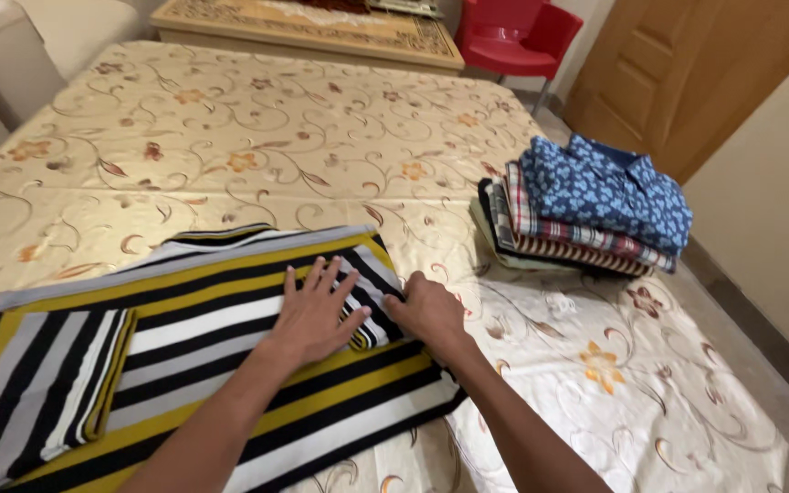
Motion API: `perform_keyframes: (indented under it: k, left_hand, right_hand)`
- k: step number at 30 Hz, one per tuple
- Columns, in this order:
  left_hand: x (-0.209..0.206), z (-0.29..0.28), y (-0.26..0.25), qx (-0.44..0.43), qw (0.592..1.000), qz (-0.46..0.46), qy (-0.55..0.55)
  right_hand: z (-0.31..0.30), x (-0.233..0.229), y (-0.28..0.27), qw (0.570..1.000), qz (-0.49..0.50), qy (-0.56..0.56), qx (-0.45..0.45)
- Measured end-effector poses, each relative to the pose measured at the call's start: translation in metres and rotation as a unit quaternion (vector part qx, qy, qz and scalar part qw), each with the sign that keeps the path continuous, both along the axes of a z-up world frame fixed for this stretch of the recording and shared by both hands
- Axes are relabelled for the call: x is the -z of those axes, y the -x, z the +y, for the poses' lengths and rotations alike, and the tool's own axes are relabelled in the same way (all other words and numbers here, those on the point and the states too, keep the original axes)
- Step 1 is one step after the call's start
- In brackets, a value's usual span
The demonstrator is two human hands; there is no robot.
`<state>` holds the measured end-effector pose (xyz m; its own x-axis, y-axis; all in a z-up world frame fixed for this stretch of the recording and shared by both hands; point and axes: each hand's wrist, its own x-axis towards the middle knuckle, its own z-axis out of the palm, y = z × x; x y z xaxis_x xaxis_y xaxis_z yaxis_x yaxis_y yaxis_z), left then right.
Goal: The person picks up a striped polo shirt, buttons the top buttons, spreads it flat on a table, and folds the sleeves and body into a compact square; they then pick up a blue button-down shirt, spread it flat, and begin folding it.
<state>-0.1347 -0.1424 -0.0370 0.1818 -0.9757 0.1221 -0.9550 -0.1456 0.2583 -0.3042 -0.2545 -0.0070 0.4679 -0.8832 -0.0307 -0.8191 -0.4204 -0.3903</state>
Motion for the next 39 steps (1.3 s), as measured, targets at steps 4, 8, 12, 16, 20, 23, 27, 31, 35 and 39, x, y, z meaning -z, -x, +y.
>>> perform_keyframes:
  k: [4,8,12,16,20,23,27,31,35,39]
  left_hand:
    - [0.0,0.006,-0.003,-0.008,1.0,-0.006,0.002]
    - [-0.009,0.022,-0.009,-0.027,0.999,0.005,-0.03]
    - [-0.009,0.029,-0.01,-0.036,0.998,-0.003,-0.042]
    - [-0.005,0.028,-0.008,-0.038,0.998,-0.024,-0.041]
    - [-0.015,0.033,-0.005,-0.037,0.998,-0.008,-0.054]
    - [-0.027,0.043,-0.008,-0.041,0.997,0.02,-0.065]
    - [-0.037,0.064,-0.033,-0.071,0.992,0.046,-0.091]
    - [-0.035,0.103,-0.072,-0.117,0.991,0.026,-0.06]
    - [-0.04,0.139,-0.095,-0.168,0.984,0.026,-0.049]
    - [-0.042,0.157,-0.106,-0.175,0.984,0.014,-0.03]
  right_hand:
    - [-0.007,0.003,-0.002,0.994,0.067,-0.061,-0.055]
    - [-0.024,0.005,-0.003,0.982,-0.007,-0.181,-0.046]
    - [-0.032,0.01,-0.004,0.907,-0.211,-0.362,-0.034]
    - [-0.036,0.023,-0.019,0.829,-0.313,-0.46,-0.059]
    - [-0.008,0.008,-0.039,0.884,-0.298,-0.353,-0.077]
    - [0.025,-0.017,-0.06,0.931,-0.21,-0.291,-0.063]
    - [0.067,-0.023,-0.077,0.96,-0.171,-0.177,-0.133]
    - [0.109,-0.006,-0.106,0.974,-0.049,0.034,-0.217]
    - [0.142,-0.013,-0.118,0.975,0.036,0.012,-0.22]
    - [0.145,-0.03,-0.121,0.977,0.045,0.037,-0.204]
